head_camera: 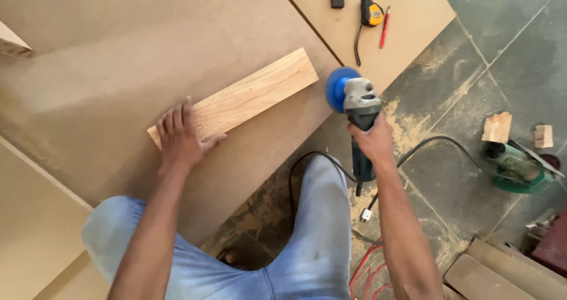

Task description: The person uses an angle grinder with a sanding disc to smooth the edges and surfaces of a small wooden block. They hold the block with one hand and operate the tool with the other, rotating the wood to sand different sides.

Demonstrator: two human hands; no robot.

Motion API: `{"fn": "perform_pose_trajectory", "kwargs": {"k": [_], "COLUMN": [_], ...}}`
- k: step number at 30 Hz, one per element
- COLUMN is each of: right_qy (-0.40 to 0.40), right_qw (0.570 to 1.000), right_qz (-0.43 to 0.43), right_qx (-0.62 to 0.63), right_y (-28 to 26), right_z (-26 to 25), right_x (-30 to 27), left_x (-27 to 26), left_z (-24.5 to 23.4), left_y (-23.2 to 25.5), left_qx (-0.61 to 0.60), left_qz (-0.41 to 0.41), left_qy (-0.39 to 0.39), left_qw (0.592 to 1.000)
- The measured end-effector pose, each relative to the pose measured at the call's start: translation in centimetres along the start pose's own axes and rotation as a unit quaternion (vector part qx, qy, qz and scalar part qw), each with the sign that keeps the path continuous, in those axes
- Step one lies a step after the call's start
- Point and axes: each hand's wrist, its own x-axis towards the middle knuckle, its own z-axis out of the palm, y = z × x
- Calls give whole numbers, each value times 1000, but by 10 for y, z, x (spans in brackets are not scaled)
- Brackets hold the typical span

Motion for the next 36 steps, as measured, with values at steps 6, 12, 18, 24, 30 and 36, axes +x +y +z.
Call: {"fn": "perform_pose_trajectory", "kwargs": {"k": [6,12,18,24,30,36], "right_qy": [0,-2,-19,-57,-135,-160], "right_qw": [991,981,988,990,983,970], "right_qz": [-20,-13,-83,-115,-121,-142], "right_qx": [132,194,127,52,-22,-113], "right_y": [-16,-57,-77,-99,-116,-125], "right_z": [-21,-42,-56,-41,-18,-7], "right_x": [-11,-28,-39,-46,-55,-57], "left_x": [28,0,-22,-40,-63,-106], "left_z": [13,5,-7,2,-14,-26], "left_y": [-12,15,41,49,25,-41], "left_qx": [50,22,48,49,13,-135], "left_qz": [-78,-103,-2,8,-11,-71], "left_qy": [-164,-106,54,84,42,63], "left_qw": [982,989,997,995,999,986]}}
